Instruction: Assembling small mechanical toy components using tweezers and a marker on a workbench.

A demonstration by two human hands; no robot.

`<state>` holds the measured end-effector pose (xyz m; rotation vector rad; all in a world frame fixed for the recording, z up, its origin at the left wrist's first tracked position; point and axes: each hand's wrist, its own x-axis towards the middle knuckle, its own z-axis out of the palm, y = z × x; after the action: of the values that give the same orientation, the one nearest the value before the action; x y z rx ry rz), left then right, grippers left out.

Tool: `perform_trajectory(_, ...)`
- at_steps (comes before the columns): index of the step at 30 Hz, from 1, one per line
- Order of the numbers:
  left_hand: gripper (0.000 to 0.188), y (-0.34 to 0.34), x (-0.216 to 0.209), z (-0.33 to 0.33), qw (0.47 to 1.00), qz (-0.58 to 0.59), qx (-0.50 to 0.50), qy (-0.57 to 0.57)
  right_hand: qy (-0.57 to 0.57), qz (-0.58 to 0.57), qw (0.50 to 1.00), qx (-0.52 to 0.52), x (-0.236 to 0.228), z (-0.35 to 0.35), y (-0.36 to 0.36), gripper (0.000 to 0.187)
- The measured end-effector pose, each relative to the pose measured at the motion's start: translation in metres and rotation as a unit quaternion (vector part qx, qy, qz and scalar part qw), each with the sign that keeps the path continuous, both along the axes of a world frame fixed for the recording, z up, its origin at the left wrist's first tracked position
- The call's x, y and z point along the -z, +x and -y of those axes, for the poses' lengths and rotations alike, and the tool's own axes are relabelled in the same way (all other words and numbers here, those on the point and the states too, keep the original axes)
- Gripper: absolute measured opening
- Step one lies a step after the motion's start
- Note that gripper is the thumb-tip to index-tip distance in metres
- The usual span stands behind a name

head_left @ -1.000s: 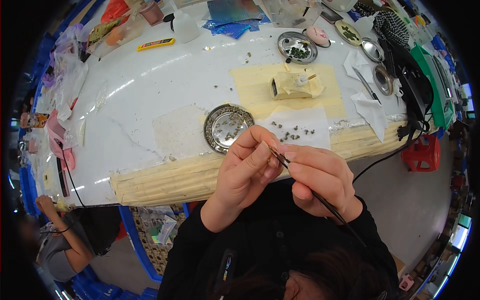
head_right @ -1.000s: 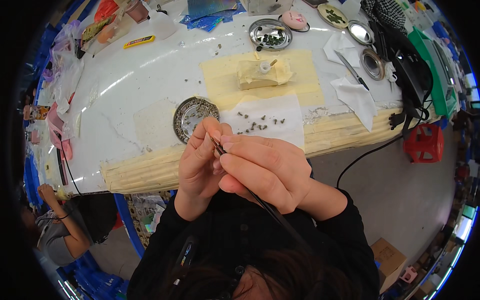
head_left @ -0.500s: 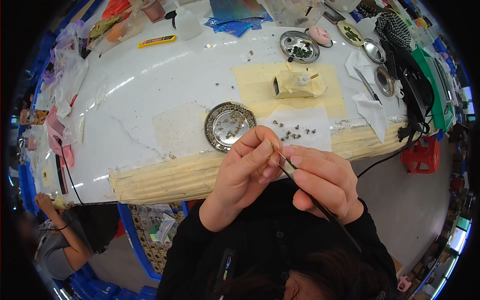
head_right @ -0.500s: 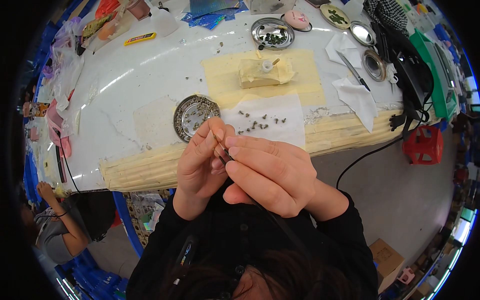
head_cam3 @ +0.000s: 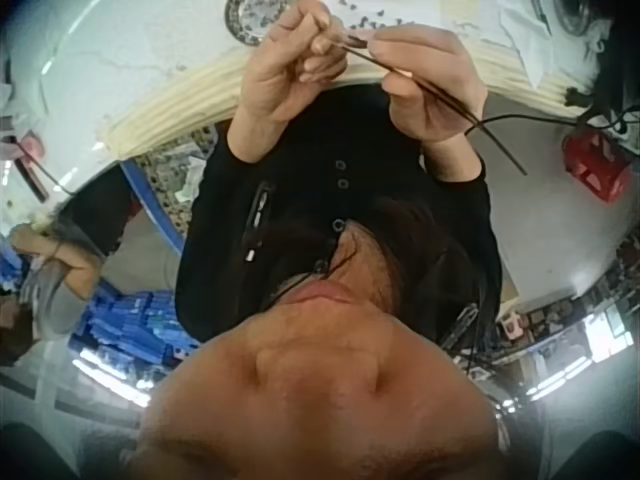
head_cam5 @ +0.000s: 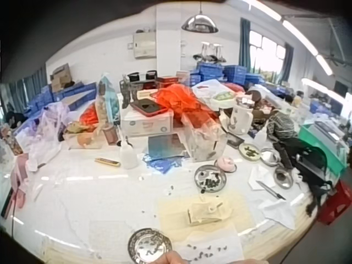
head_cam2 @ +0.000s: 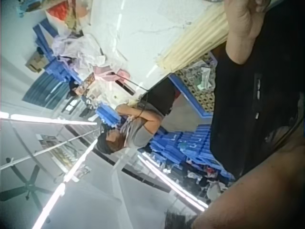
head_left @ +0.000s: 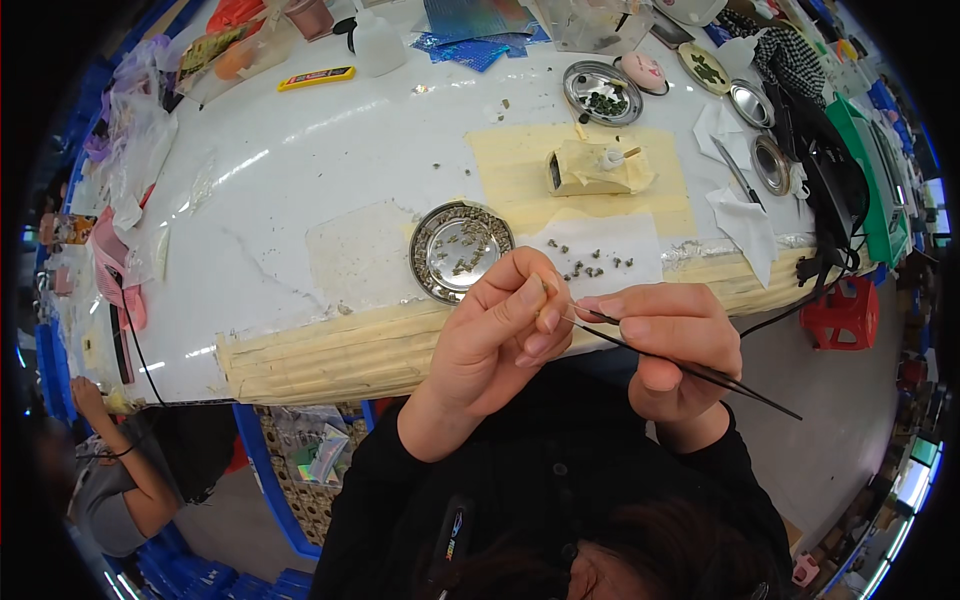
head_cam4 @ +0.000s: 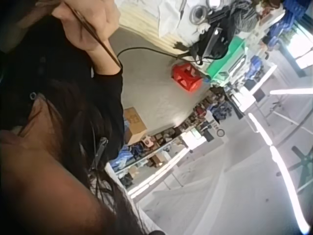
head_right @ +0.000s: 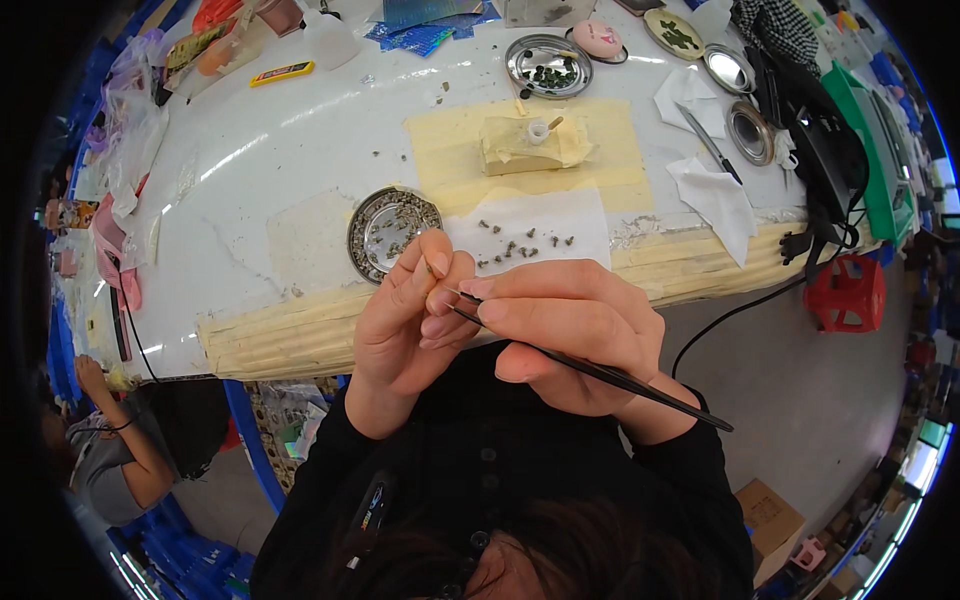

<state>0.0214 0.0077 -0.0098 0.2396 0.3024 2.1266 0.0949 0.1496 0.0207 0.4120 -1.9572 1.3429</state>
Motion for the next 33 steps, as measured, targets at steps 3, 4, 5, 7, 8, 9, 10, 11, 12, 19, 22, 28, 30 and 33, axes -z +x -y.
perform_trajectory(3, 0.012, 0.000, -0.001, 0.000, 1.000, 0.012, 0.008, 0.006, -0.005, 0.003, 1.000, -0.007, 0.000, -0.001, 0.000, 0.028)
perform_trajectory(4, 0.013, 0.000, -0.001, 0.000, 1.000, 0.015, 0.010, 0.009, -0.005, 0.005, 1.000, -0.010, 0.001, -0.002, 0.000, 0.029)
perform_trajectory(5, 0.013, 0.001, -0.001, 0.000, 1.000, 0.018, 0.012, 0.011, -0.005, 0.007, 1.000, -0.014, 0.001, -0.003, 0.000, 0.030)
perform_trajectory(7, 0.013, 0.000, -0.002, 0.000, 1.000, 0.026, 0.013, 0.008, -0.001, -0.015, 1.000, -0.009, 0.002, -0.006, -0.002, 0.026)
perform_trajectory(8, 0.013, 0.000, -0.002, 0.000, 0.999, 0.030, 0.014, 0.006, 0.001, -0.026, 1.000, -0.007, 0.002, -0.008, -0.004, 0.025)
perform_trajectory(9, 0.013, 0.000, -0.002, 0.000, 0.999, 0.035, 0.019, 0.004, 0.003, -0.023, 0.999, 0.031, 0.002, -0.011, -0.005, 0.022)
perform_trajectory(10, 0.013, -0.001, -0.001, -0.001, 0.999, 0.039, 0.024, 0.002, 0.006, -0.020, 0.997, 0.069, 0.003, -0.014, -0.007, 0.019)
perform_trajectory(11, 0.012, -0.002, -0.001, -0.001, 0.999, 0.044, 0.030, 0.001, 0.020, -0.015, 0.994, 0.107, 0.002, -0.018, -0.010, 0.016)
perform_trajectory(12, 0.011, -0.002, 0.000, -0.001, 0.999, 0.045, 0.030, 0.007, 0.033, -0.009, 0.989, 0.145, 0.001, -0.022, -0.012, 0.013)
perform_trajectory(19, 0.012, -0.001, -0.004, 0.000, 0.998, 0.050, 0.020, -0.012, 0.124, 0.091, 0.949, 0.276, -0.011, -0.045, -0.034, 0.018)
perform_trajectory(22, 0.011, -0.001, -0.004, -0.001, 0.998, 0.058, 0.006, -0.013, 0.065, 0.060, 0.978, 0.188, -0.012, -0.038, -0.031, 0.034)
perform_trajectory(28, 0.011, -0.005, -0.006, -0.002, 0.996, 0.076, 0.000, -0.049, -0.068, 0.151, 0.986, 0.006, -0.008, -0.014, -0.010, 0.047)
perform_trajectory(30, 0.012, -0.005, -0.007, -0.002, 0.995, 0.077, -0.006, -0.062, -0.044, 0.138, 0.989, -0.014, -0.010, -0.013, -0.009, 0.037)
perform_trajectory(33, 0.012, -0.004, -0.012, -0.004, 0.994, 0.073, -0.014, -0.078, 0.018, 0.125, 0.992, -0.007, -0.020, -0.015, -0.009, 0.035)
